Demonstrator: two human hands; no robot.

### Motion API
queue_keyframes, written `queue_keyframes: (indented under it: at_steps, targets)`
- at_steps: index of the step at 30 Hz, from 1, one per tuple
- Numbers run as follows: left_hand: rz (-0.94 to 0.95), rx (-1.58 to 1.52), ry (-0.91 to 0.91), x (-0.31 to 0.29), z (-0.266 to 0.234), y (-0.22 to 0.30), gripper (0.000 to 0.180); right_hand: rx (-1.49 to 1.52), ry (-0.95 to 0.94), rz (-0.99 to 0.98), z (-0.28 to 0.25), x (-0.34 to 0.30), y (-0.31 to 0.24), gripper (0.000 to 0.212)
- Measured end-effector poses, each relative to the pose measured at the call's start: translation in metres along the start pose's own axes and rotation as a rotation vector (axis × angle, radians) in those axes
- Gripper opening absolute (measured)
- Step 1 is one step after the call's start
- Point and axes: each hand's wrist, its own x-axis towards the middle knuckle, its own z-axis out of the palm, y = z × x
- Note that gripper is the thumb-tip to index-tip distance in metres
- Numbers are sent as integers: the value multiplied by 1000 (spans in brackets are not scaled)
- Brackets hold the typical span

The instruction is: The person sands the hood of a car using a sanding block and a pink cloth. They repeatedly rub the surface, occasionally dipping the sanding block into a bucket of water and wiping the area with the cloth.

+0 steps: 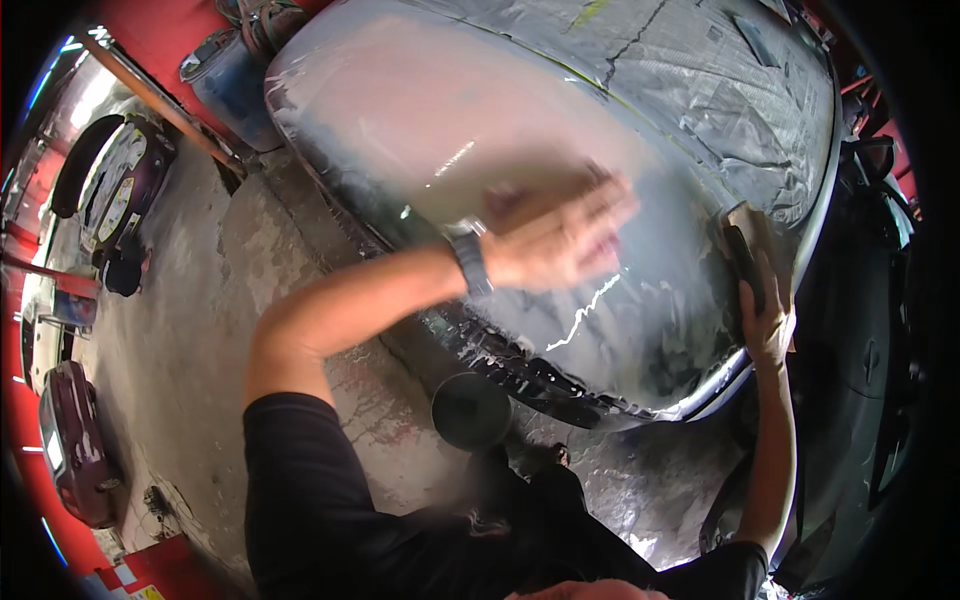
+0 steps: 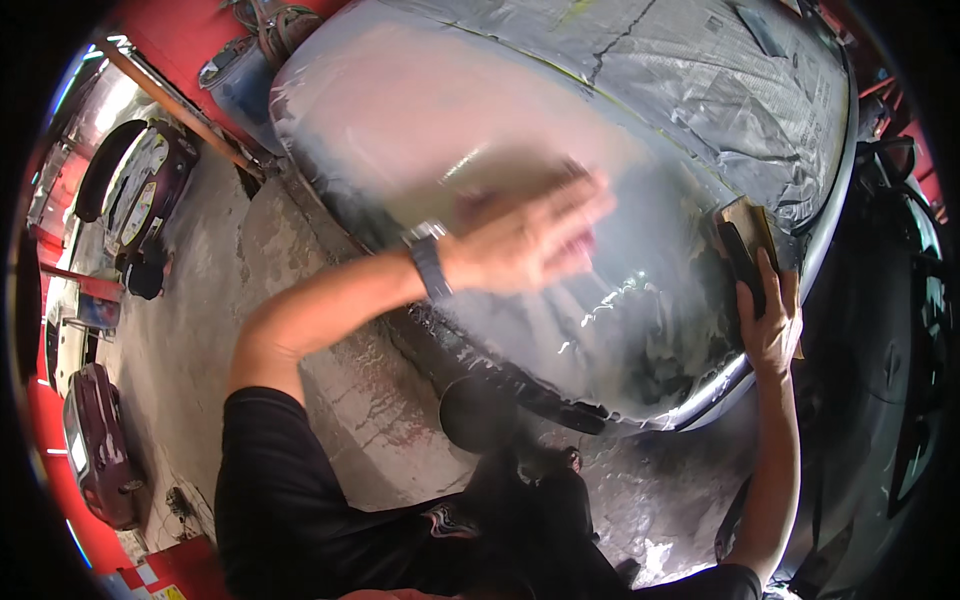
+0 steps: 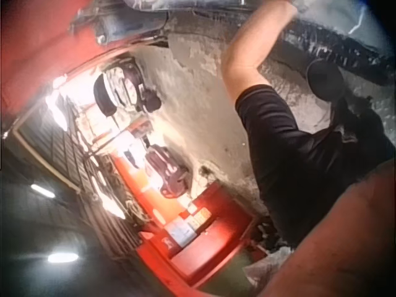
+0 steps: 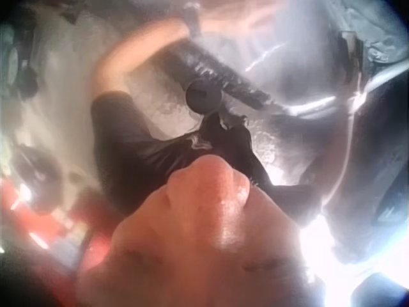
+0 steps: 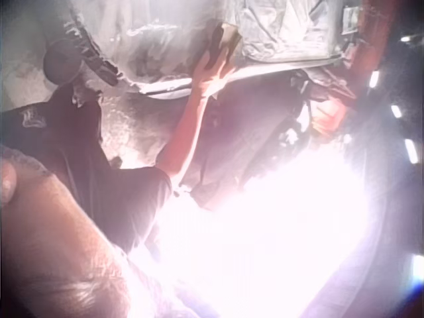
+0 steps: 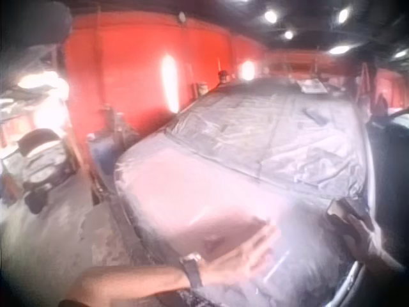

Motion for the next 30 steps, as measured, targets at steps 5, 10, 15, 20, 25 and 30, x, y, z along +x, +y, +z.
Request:
queue_keyframes:
  at_steps: [5, 10, 15, 20, 25, 30]
  targets:
    - [166, 76, -293, -25, -14, 18, 49, 21, -2, 3, 2, 4, 0, 54]
    - [-42, 222, -247, -45, -107, -87, 53, -2, -5, 22, 0, -3, 0, 53]
    - [-573, 350, -122, -81, -196, -230, 53, 17, -47, 73, 0, -10, 3, 55]
    - [-889, 711, 87, -79, -221, -362, 60, 32, -97, 101, 2, -5, 1, 60]
    - [-569, 478, -74, 12, -132, -289, 54, -22, -58, 77, 0, -4, -1, 58]
    - [-31, 142, -329, 84, -15, -82, 41, -1, -38, 34, 1, 2, -1, 55]
